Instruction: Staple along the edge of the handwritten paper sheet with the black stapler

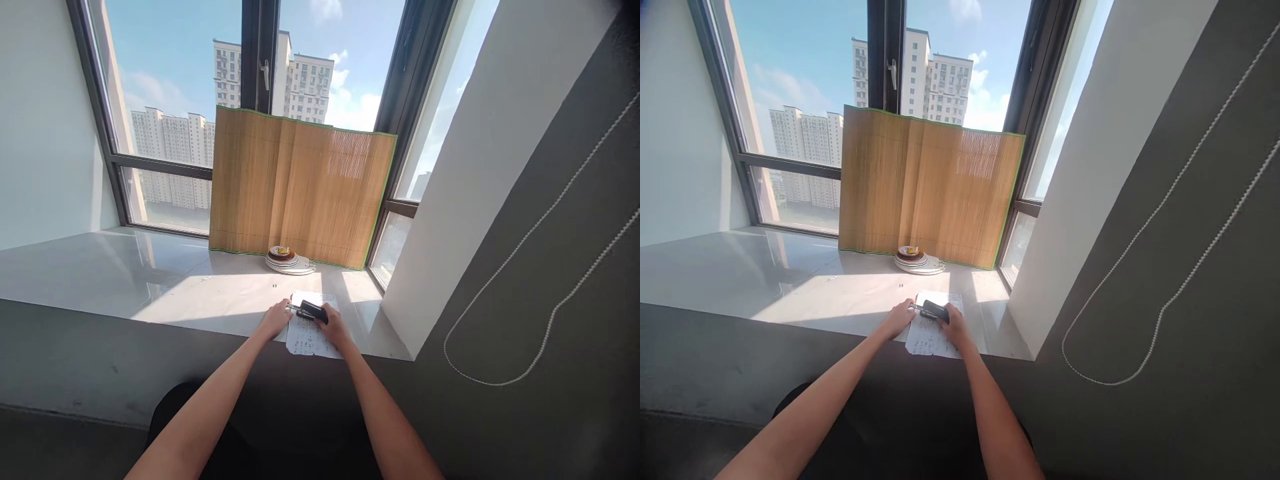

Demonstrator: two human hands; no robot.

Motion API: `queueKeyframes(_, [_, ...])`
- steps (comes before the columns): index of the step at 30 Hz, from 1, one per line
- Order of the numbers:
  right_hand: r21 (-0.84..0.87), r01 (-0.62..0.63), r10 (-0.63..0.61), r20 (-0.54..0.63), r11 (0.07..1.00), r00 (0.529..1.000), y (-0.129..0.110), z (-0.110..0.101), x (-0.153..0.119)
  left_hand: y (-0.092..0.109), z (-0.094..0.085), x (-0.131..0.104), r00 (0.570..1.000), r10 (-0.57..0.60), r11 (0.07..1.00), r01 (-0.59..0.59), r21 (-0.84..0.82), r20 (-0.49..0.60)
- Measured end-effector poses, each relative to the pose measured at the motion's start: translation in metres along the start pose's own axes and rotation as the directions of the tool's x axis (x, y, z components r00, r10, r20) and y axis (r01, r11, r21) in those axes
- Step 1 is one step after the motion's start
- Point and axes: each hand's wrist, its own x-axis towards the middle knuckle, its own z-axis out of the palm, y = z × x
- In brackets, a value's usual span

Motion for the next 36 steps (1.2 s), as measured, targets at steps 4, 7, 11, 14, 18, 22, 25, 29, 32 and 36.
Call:
queueKeyframes(4, [-0.022,0.044,-0.043,0.045,0.999,0.998,-0.002,-0.002,-0.004,0.001,0.002,0.0,1.0,0.007,1.0,-0.007,0.012,-0.011])
queueKeyframes(7, [-0.035,0.103,-0.101,0.066,0.994,0.993,0.001,0.0,-0.004,0.002,0.002,-0.001,1.0,-0.005,1.0,0.005,0.015,-0.019])
queueKeyframes(11, [-0.083,0.234,-0.232,0.038,0.969,0.972,0.004,0.002,-0.003,0.003,0.002,-0.002,1.0,-0.002,0.999,0.001,-0.036,-0.031])
queueKeyframes(14, [-0.17,0.264,-0.277,-0.056,0.949,0.959,0.0,0.0,-0.005,0.003,0.003,-0.002,0.998,0.01,0.991,-0.018,-0.133,-0.063])
queueKeyframes(18, [-0.276,0.22,-0.273,-0.171,0.936,0.947,-0.008,-0.004,-0.012,0.002,0.004,-0.002,0.996,0.001,0.981,-0.018,-0.195,-0.085])
queueKeyframes(22, [-0.331,0.213,-0.283,-0.18,0.919,0.942,-0.013,-0.008,-0.017,0.002,0.005,-0.004,0.997,-0.012,0.978,-0.006,-0.208,-0.082])
queueKeyframes(25, [-0.342,0.218,-0.291,-0.18,0.914,0.94,-0.013,-0.007,-0.018,0.006,0.005,-0.004,0.995,0.014,0.966,-0.039,-0.256,-0.1])
queueKeyframes(29, [-0.344,0.211,-0.291,-0.199,0.915,0.936,-0.013,-0.006,-0.016,0.023,0.007,0.006,0.967,-0.16,0.785,0.002,-0.62,-0.2])
queueKeyframes(32, [-0.362,0.236,-0.32,-0.194,0.902,0.927,-0.013,-0.007,-0.017,0.036,0.015,0.018,0.942,-0.323,0.551,0.115,-0.827,-0.084])
queueKeyframes(36, [-0.412,0.297,-0.373,-0.115,0.861,0.921,-0.018,-0.007,-0.018,0.04,0.023,0.027,0.937,-0.337,0.395,0.225,-0.891,0.087])
